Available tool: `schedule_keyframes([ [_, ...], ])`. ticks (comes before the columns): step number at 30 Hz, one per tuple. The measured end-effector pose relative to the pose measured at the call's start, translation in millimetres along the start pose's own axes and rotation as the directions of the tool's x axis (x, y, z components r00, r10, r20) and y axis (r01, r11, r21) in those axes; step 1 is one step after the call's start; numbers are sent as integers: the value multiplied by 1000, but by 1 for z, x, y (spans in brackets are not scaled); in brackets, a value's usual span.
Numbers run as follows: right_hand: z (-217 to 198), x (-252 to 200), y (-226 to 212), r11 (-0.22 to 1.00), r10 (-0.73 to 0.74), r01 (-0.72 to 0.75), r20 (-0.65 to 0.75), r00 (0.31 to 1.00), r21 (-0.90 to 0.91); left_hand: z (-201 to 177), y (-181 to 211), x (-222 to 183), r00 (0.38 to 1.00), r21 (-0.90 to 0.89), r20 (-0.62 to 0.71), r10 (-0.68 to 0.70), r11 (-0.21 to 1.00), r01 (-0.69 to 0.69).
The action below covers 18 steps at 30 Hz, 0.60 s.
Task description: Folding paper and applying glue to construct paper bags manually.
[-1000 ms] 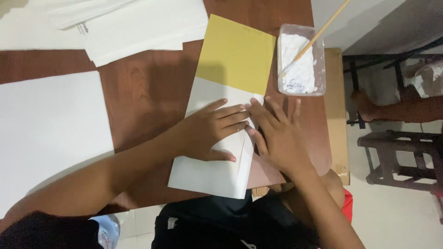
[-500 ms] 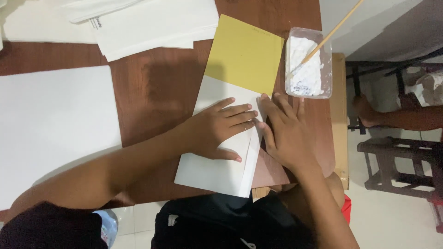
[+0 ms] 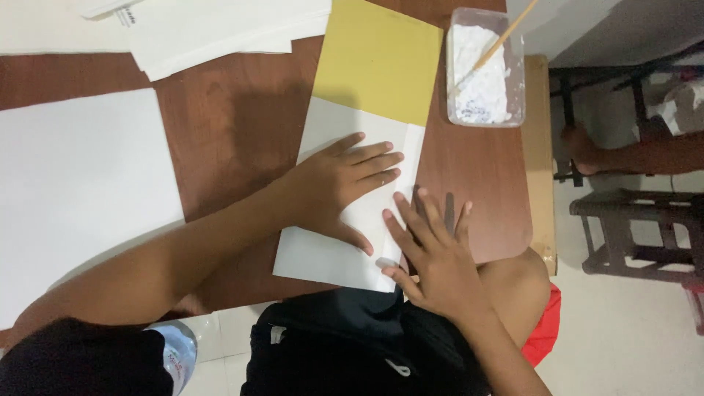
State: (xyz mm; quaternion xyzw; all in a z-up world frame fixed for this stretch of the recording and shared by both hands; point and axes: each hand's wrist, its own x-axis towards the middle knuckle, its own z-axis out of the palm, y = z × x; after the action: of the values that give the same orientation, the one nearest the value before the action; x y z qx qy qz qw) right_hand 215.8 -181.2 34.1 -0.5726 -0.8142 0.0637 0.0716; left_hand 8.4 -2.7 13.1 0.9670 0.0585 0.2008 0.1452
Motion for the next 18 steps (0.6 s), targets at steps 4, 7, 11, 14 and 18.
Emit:
schedule_keyframes([
  [4,-9,-7,-9,1000,-7,7,3,1000,22,4,1,-1,1000,-17,-3,6,1000,-6],
  [7,-20,-7,-13,998,4,-1,50,999,-55,12,4,-3,986,-76,-168,20,997,-33],
  [11,-24,-3,-5,985,87,-81,-31,996,152,12,4,-3,990,-86,-140,10,996,-22],
  [14,-14,-3,1,986,99,-81,-124,987,143,12,4,-5,991,-98,-131,-3,995,-10],
  [18,-6,-3,0,1000,-8,6,-163,987,-9,11,5,-4,989,-89,-147,3,996,-16],
])
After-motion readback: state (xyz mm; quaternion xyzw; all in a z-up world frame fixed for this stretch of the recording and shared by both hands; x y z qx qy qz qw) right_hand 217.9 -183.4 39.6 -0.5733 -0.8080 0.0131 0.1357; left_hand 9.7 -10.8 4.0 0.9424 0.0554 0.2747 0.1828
